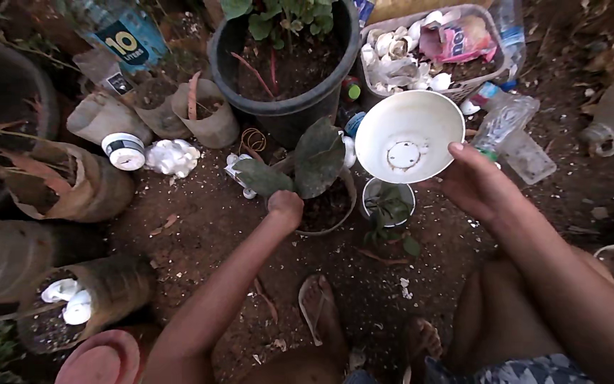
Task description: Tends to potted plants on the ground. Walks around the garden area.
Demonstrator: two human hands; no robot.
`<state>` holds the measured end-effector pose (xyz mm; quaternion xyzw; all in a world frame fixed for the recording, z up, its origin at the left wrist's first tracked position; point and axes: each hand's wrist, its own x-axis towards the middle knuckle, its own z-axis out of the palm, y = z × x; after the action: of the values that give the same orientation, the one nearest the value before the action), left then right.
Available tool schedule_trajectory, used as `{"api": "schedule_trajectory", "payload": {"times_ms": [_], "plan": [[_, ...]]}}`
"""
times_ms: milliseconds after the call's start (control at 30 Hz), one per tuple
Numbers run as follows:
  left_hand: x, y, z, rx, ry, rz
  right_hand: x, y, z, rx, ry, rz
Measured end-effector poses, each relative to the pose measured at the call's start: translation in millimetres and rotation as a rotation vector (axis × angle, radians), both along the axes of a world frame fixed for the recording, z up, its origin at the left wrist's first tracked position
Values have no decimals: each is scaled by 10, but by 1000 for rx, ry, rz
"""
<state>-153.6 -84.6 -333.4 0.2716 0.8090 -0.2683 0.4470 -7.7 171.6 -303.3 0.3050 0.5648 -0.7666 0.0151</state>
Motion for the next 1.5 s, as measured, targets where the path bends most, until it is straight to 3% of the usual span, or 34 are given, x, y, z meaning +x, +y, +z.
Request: {"api": "schedule_trajectory", "payload": {"times_ms": [333,833,1167,1500], "plan": [[-38,-22,-57,-11,24,23,80,38,58,14,-8,12],[-135,-53,360,195,89,-61,91,28,25,24,29,53],[8,-2,85,69,32,-112,1,-18,27,48,-20,72],[-135,-120,151,165,19,-146,6,20,40,48,-27,70]]}}
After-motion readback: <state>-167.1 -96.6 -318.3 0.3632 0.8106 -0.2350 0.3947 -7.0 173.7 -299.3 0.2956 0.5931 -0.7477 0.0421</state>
